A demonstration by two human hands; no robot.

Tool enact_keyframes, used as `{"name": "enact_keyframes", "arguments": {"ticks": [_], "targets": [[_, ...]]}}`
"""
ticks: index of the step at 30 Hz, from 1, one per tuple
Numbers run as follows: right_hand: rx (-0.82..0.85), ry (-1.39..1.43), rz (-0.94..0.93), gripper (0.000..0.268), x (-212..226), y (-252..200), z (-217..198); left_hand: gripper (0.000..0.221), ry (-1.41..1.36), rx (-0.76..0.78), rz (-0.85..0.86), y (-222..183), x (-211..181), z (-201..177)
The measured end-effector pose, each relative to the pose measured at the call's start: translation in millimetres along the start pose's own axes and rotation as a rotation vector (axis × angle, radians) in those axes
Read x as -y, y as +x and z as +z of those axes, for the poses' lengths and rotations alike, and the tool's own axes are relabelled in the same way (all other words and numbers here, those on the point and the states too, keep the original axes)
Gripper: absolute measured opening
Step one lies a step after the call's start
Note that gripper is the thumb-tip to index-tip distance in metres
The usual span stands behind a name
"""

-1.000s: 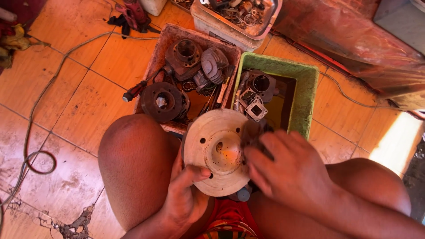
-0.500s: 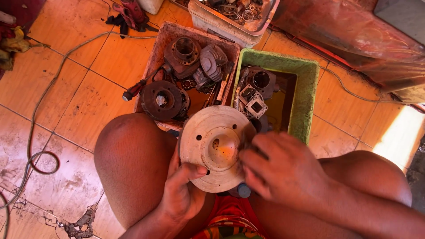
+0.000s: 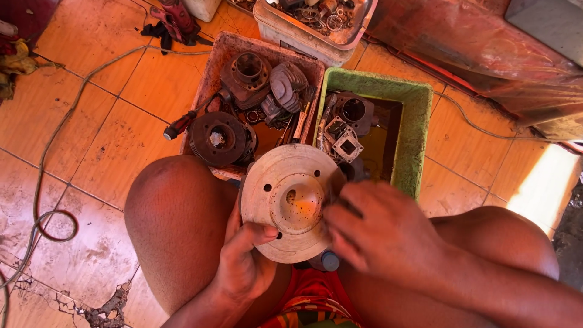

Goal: Cleaning motorcycle engine components using a cloth, solvent, and a brush.

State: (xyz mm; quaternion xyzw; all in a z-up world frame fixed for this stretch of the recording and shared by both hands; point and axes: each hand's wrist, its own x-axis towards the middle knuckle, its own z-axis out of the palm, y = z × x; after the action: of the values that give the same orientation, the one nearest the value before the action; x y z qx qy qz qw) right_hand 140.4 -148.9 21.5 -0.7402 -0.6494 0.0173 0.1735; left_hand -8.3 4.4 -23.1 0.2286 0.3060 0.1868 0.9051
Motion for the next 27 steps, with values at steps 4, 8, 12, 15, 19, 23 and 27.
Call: {"name": "enact_keyframes", "arguments": {"ticks": [4,8,12,15,19,23,27], "targets": [[-0.053,-0.156,0.066,0.016,-18,14,-11,0.089,0.026,0.117,-0.038,-3,0,10],[-0.005,-0.239,0.050,0.019,-9,10,-9,0.087,-0.010,0.012,-0.132,0,-1,7],[0.099,-0.100,-0.013,0.032,14,-5,1,0.082,0.024,-0.058,-0.060,5,-7,0],[0.085,-0.074,0.004,0.026,13,-5,-1,0.078,0.009,-0.001,-0.023,3,-2,0],[-0.041,-0.212,0.081,0.017,-8,9,-6,0.084,0.039,-0.004,-0.087,-2,4,4],[-0.059,-0.288,0.118,0.018,-5,16,-7,0.087,-0.007,0.002,-0.084,2,2,2],[0.063,-0.170,0.052,0.030,16,5,-5,0.073,-0.019,-0.092,-0.037,5,-4,-7]]}}
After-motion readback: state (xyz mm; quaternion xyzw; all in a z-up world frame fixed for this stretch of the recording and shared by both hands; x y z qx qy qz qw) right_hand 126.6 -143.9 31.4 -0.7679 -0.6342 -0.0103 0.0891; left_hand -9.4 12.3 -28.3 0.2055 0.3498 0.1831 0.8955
